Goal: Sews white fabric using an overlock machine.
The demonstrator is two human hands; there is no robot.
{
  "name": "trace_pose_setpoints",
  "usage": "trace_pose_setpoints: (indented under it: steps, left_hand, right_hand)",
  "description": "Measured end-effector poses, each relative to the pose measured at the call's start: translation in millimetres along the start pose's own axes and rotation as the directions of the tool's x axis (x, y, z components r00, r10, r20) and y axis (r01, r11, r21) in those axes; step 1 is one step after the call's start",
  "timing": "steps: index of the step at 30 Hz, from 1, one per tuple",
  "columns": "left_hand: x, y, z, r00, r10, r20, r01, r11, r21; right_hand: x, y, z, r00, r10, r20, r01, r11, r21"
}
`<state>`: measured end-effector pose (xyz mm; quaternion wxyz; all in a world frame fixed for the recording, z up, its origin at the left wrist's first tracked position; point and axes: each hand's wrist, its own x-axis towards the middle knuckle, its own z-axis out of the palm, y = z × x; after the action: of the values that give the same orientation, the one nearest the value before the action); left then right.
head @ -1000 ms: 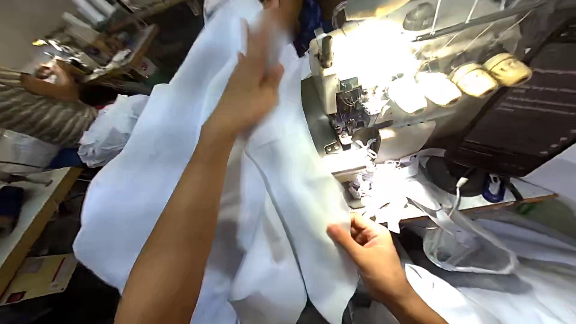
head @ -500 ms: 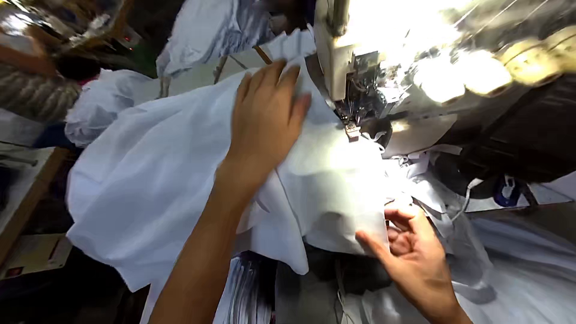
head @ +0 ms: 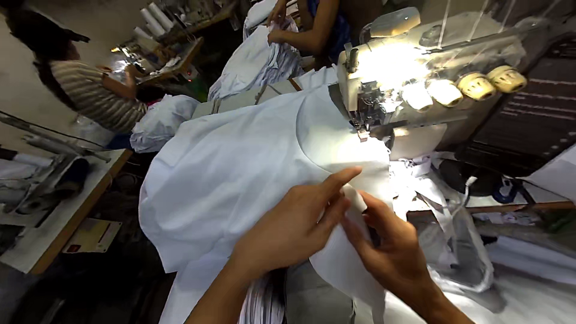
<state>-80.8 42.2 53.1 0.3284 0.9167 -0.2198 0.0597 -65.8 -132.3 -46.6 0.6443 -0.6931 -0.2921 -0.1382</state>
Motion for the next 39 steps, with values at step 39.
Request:
trace_pose_setpoints:
  steps: [39]
  left_hand:
    - [71, -59, 69, 0.939, 0.05, -0.34, 0.036, 0.969, 0.243]
  right_hand:
    - [0, 53, -52, 0.951, 0.273, -0.143, -0.276, 0.961, 0.003]
